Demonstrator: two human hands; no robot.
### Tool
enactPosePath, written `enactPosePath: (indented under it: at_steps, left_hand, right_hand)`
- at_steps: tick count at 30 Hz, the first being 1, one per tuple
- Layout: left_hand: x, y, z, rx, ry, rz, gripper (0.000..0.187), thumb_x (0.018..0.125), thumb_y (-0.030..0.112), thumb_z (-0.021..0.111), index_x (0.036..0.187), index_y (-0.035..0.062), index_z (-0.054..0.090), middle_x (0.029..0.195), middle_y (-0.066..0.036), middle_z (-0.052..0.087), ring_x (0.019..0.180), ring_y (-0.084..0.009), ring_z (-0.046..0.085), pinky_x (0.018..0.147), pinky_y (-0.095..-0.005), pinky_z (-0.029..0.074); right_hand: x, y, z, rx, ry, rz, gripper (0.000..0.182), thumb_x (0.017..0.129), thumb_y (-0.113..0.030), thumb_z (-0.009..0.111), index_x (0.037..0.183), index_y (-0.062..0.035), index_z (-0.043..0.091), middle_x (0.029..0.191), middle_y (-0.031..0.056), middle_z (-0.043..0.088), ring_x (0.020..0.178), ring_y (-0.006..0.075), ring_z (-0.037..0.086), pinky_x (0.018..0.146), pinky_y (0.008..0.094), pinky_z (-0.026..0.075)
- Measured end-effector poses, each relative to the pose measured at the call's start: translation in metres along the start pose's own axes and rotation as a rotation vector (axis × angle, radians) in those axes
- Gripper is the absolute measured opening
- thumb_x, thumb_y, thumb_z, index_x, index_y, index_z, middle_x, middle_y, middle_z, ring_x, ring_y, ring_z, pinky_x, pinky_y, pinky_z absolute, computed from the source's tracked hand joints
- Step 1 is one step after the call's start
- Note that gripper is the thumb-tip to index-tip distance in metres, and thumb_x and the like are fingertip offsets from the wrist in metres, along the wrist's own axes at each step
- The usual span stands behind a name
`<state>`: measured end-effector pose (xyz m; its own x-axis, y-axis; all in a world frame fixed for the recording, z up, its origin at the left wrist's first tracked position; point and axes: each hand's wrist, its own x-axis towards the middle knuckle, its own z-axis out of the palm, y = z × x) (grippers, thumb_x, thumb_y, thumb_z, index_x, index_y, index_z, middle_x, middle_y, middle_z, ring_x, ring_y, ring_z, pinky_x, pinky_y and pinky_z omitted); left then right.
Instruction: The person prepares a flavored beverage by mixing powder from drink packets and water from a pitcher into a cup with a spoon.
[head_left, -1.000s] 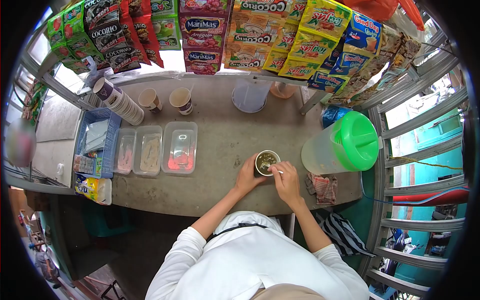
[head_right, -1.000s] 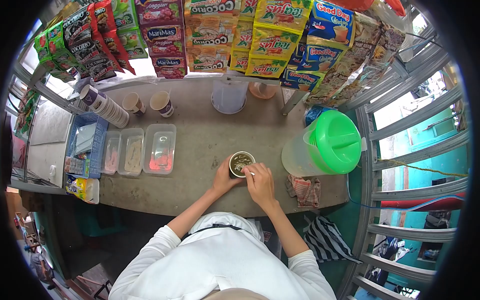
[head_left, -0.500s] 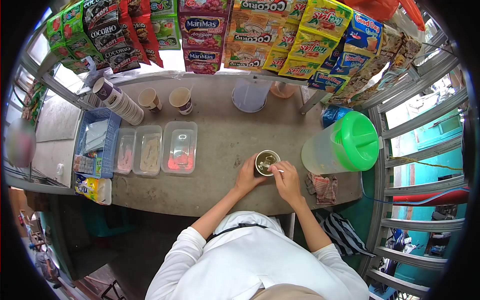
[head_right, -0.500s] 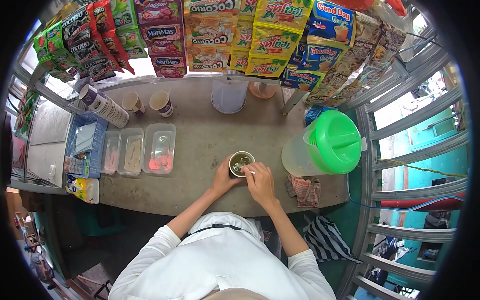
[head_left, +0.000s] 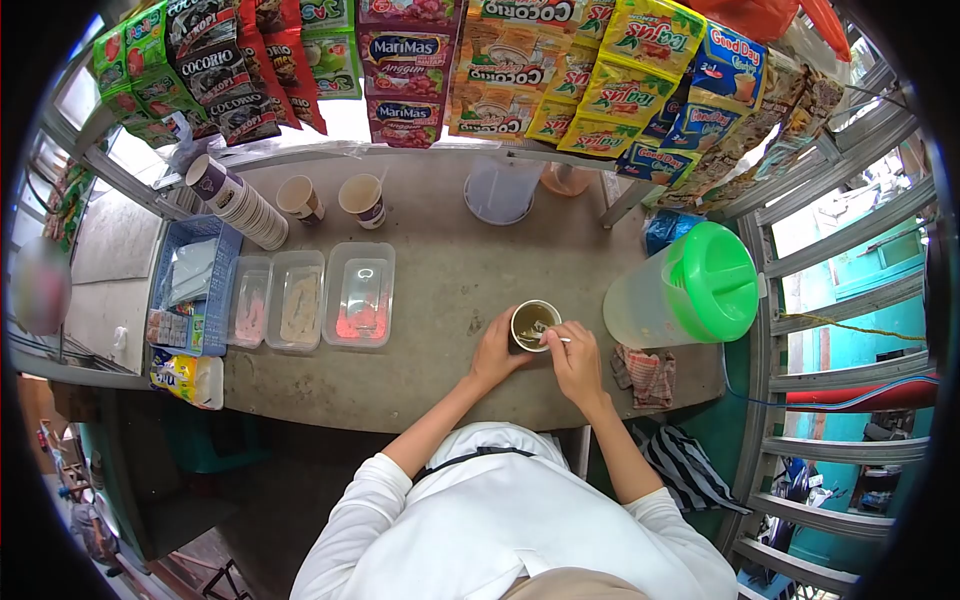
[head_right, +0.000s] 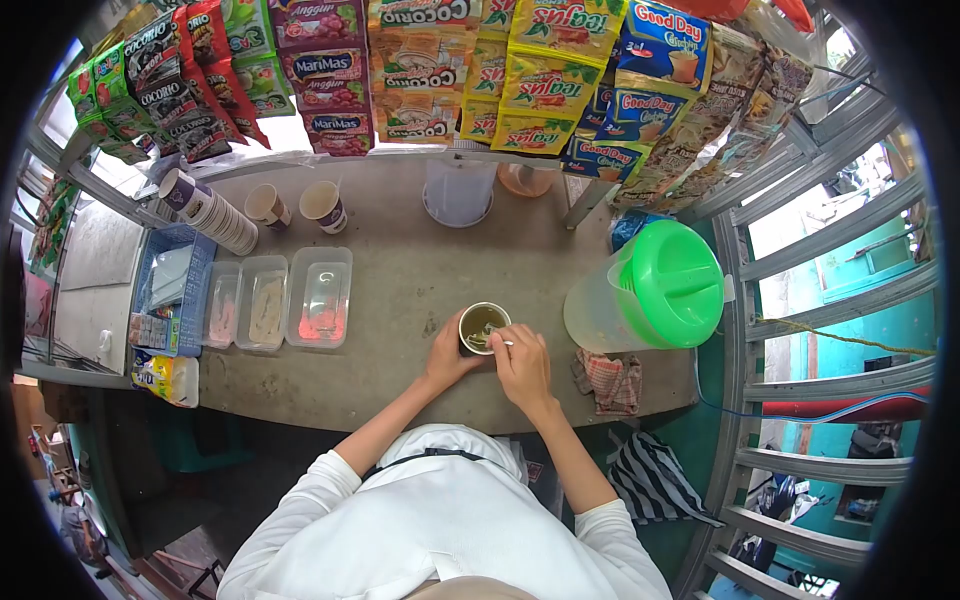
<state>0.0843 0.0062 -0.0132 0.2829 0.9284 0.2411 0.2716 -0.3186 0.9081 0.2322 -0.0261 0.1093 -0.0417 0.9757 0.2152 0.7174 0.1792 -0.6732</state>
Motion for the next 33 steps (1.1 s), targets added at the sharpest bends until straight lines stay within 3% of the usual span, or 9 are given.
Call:
enactPosePath:
  at_steps: [2,8,14,23,29,33]
  left_hand:
    - [0.000,0.001,0.000,0.011,0.003,0.001,0.088,0.060,0.009,0.082,0.135,0.0036,0.039,0.127,-0.019,0.053,0.116,-0.0372,0.053,0.096,-0.0420,0.045]
    - [0.000,0.001,-0.001,0.002,-0.003,-0.015,0.086,0.060,0.009,0.082,0.135,0.0035,0.039,0.125,-0.018,0.054,0.115,-0.0369,0.053,0.095,-0.0419,0.045]
    - [0.001,0.002,-0.001,0.000,0.006,0.005,0.087,0.060,0.009,0.082,0.135,0.0037,0.039,0.125,-0.018,0.054,0.115,-0.0368,0.054,0.095,-0.0420,0.045]
    - [0.001,0.003,-0.001,0.001,0.000,0.010,0.089,0.060,0.010,0.083,0.137,0.0038,0.039,0.128,-0.018,0.054,0.116,-0.0365,0.053,0.096,-0.0424,0.045]
    - [0.007,0.007,-0.009,0.011,-0.018,0.050,0.086,0.059,0.010,0.083,0.135,0.0034,0.041,0.124,-0.018,0.056,0.112,-0.0360,0.056,0.094,-0.0416,0.047]
    - [0.010,0.002,-0.010,0.011,-0.030,0.072,0.083,0.058,0.010,0.084,0.131,0.0011,0.045,0.121,-0.018,0.058,0.110,-0.0348,0.058,0.092,-0.0399,0.049]
  right_hand:
    - [0.001,0.001,-0.002,-0.115,0.007,0.009,0.018,0.093,-0.017,0.052,0.084,-0.0064,0.063,0.084,0.0072,0.062,0.083,0.0260,0.058,0.071,0.0375,0.039]
    - [0.004,0.001,0.006,0.085,0.034,0.010,0.018,0.092,-0.017,0.052,0.082,-0.0068,0.062,0.084,0.0073,0.062,0.081,0.0260,0.057,0.071,0.0384,0.038]
    - [0.005,-0.003,-0.007,-0.108,-0.062,0.036,0.018,0.092,-0.018,0.052,0.084,-0.0068,0.063,0.083,0.0076,0.062,0.082,0.0261,0.058,0.072,0.0384,0.038]
    - [0.006,-0.003,-0.011,-0.006,-0.075,0.015,0.018,0.091,-0.019,0.054,0.085,-0.0069,0.066,0.082,0.0066,0.063,0.080,0.0245,0.059,0.069,0.0369,0.038]
    - [0.001,-0.019,-0.023,0.022,0.045,0.019,0.018,0.091,-0.016,0.055,0.084,-0.0052,0.067,0.080,0.0091,0.063,0.073,0.0253,0.057,0.068,0.0348,0.037]
    - [-0.003,-0.029,-0.027,0.003,0.121,-0.018,0.014,0.090,-0.016,0.058,0.086,-0.0070,0.068,0.083,0.0064,0.065,0.076,0.0229,0.059,0.068,0.0352,0.037]
